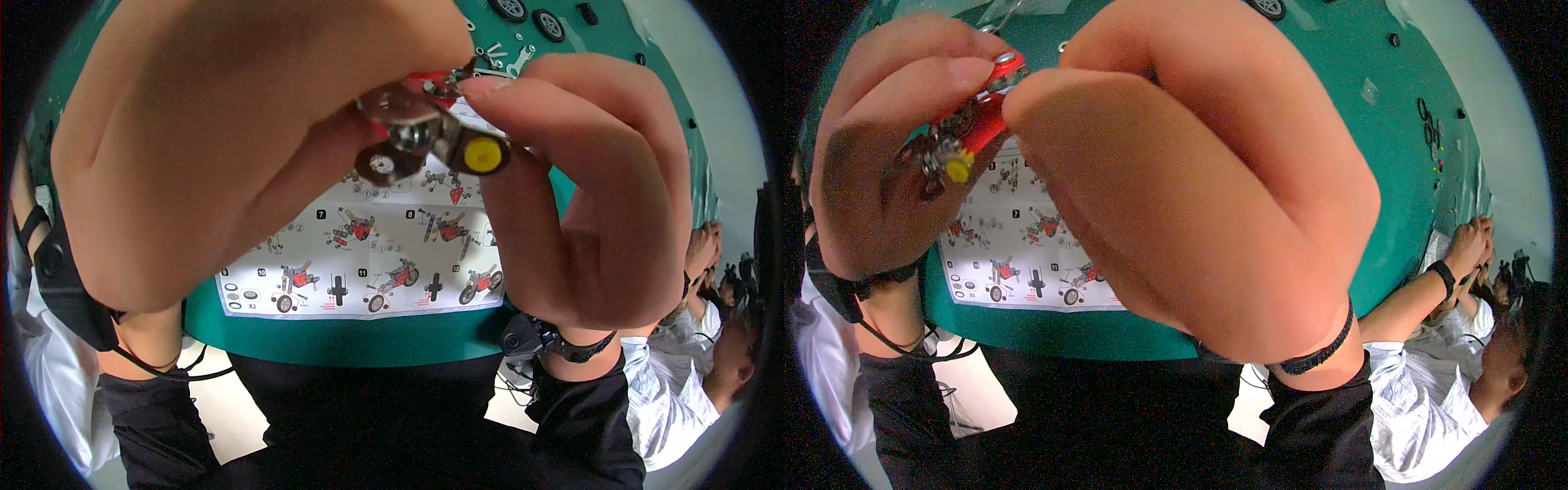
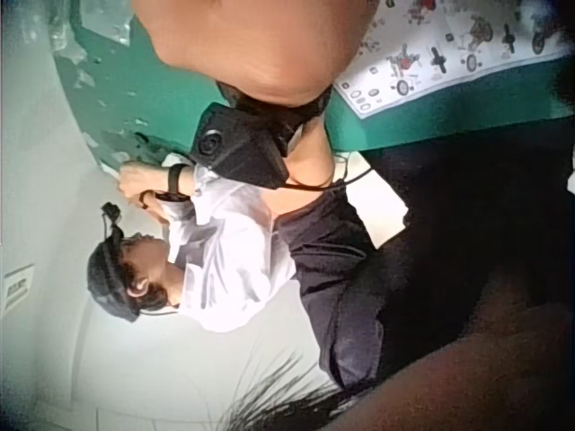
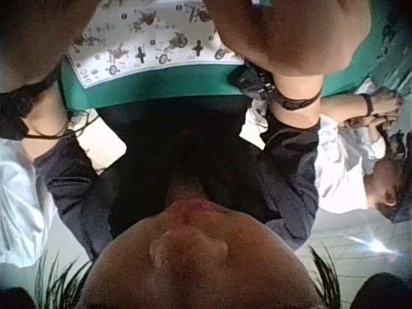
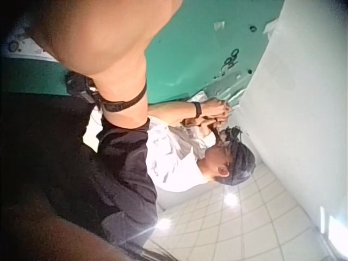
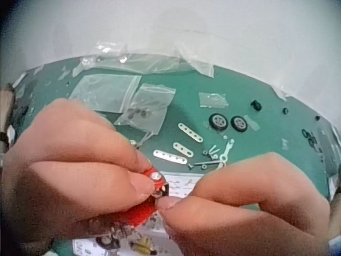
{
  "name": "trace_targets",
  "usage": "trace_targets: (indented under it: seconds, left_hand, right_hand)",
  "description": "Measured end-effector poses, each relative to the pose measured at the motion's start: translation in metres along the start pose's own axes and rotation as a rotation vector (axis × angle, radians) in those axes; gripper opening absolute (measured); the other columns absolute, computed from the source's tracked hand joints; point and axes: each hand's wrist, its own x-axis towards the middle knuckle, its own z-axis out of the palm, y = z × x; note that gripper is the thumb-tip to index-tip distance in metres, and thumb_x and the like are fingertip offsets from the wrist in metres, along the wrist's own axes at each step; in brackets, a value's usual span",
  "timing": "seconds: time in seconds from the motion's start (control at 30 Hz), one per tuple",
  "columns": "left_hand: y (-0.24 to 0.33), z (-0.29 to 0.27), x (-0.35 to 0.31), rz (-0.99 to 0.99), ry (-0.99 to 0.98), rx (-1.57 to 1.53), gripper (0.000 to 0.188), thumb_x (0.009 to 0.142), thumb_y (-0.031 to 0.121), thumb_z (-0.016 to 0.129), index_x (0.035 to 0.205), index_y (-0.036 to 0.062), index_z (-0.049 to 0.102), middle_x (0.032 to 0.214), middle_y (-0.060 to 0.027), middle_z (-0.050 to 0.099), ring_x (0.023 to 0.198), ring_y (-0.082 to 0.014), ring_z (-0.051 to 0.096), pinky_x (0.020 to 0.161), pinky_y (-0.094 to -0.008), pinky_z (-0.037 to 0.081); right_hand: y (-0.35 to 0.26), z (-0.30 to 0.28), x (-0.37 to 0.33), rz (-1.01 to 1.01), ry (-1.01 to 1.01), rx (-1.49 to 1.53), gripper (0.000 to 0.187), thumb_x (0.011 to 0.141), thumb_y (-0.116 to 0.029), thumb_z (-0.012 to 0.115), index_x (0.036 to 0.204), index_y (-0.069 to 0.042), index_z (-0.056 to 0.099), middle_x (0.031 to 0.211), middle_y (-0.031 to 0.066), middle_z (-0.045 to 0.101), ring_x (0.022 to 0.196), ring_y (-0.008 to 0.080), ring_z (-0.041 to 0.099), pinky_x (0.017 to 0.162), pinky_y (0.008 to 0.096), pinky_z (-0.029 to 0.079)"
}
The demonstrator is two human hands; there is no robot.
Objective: The person assembles a toy motorcycle by inserting a screw through a red metal plate and a silver bracket, then threading a nut onto the screw by hand. They repeat this process with a second screw and nut, tightening the assembly manually.
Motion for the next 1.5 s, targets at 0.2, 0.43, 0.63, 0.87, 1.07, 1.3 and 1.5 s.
trace_targets:
  seconds: [0.2, 0.43, 0.63, 0.87, 1.07, 1.3, 1.5]
  left_hand:
    - [0.01, -0.023, 0.001, 0.052, -0.127, 0.191, 0.041, 0.069, 0.007, 0.08, 0.107, 0.0083, 0.063, 0.11, -0.0153, 0.068, 0.099, -0.0345, 0.066, 0.086, -0.0425, 0.054]
    - [0.021, -0.025, 0.006, 0.004, -0.236, 0.272, 0.042, 0.065, 0.007, 0.08, 0.104, 0.0084, 0.063, 0.111, -0.013, 0.068, 0.102, -0.0348, 0.066, 0.088, -0.0434, 0.054]
    - [0.022, -0.017, 0.01, 0.032, -0.11, 0.192, 0.041, 0.064, 0.006, 0.079, 0.102, 0.0075, 0.064, 0.112, -0.013, 0.068, 0.102, -0.0358, 0.066, 0.09, -0.0436, 0.053]
    - [0.02, -0.017, 0.006, 0.031, -0.128, 0.213, 0.04, 0.065, 0.005, 0.08, 0.102, 0.0077, 0.065, 0.112, -0.0133, 0.068, 0.102, -0.0357, 0.066, 0.09, -0.0434, 0.054]
    - [0.019, -0.026, 0.009, 0.057, -0.157, 0.251, 0.041, 0.066, 0.004, 0.08, 0.104, 0.0077, 0.064, 0.112, -0.0132, 0.068, 0.103, -0.0346, 0.066, 0.089, -0.0431, 0.054]
    - [-0.001, -0.012, 0.002, -0.01, 0.039, 0.082, 0.041, 0.071, -0.004, 0.081, 0.107, 0.0057, 0.065, 0.111, -0.015, 0.068, 0.101, -0.0305, 0.067, 0.086, -0.0369, 0.054]
    - [0.0, -0.01, 0.003, -0.06, 0.024, 0.121, 0.043, 0.072, -0.005, 0.082, 0.11, 0.0052, 0.065, 0.11, -0.0148, 0.068, 0.099, -0.0279, 0.067, 0.084, -0.033, 0.054]
  right_hand:
    - [0.0, 0.012, -0.002, 0.062, 0.172, 0.11, 0.022, 0.082, 0.014, 0.066, 0.103, 0.009, 0.061, 0.098, 0.0192, 0.063, 0.084, 0.0201, 0.063, 0.068, 0.0247, 0.05]
    - [-0.025, -0.001, 0.019, 0.385, -0.112, 0.07, 0.028, 0.083, 0.013, 0.069, 0.106, 0.006, 0.053, 0.099, 0.0171, 0.061, 0.091, 0.0179, 0.062, 0.074, 0.0225, 0.05]
    - [0.009, 0.009, -0.007, 0.054, 0.159, 0.283, 0.028, 0.083, 0.014, 0.066, 0.106, 0.007, 0.052, 0.098, 0.0164, 0.06, 0.09, 0.0173, 0.062, 0.072, 0.0221, 0.05]
    - [0.008, 0.036, -0.013, 0.055, 0.511, 0.533, 0.028, 0.083, 0.015, 0.065, 0.106, 0.006, 0.052, 0.099, 0.0178, 0.06, 0.09, 0.0177, 0.062, 0.076, 0.0237, 0.051]
    - [-0.002, 0.009, -0.002, 0.187, 0.203, 0.392, 0.027, 0.084, 0.014, 0.065, 0.106, 0.006, 0.052, 0.099, 0.0177, 0.061, 0.09, 0.0168, 0.062, 0.077, 0.0232, 0.05]
    - [-0.009, 0.01, -0.002, 0.388, 0.231, 0.391, 0.016, 0.088, 0.007, 0.06, 0.104, 0.005, 0.057, 0.094, 0.0122, 0.064, 0.077, 0.0119, 0.06, 0.068, 0.0207, 0.047]
    - [0.006, 0.009, -0.01, 0.368, -0.206, 0.218, 0.015, 0.078, 0.0, 0.072, 0.093, 0.001, 0.068, 0.08, 0.0068, 0.065, 0.066, 0.015, 0.061, 0.056, 0.0253, 0.044]
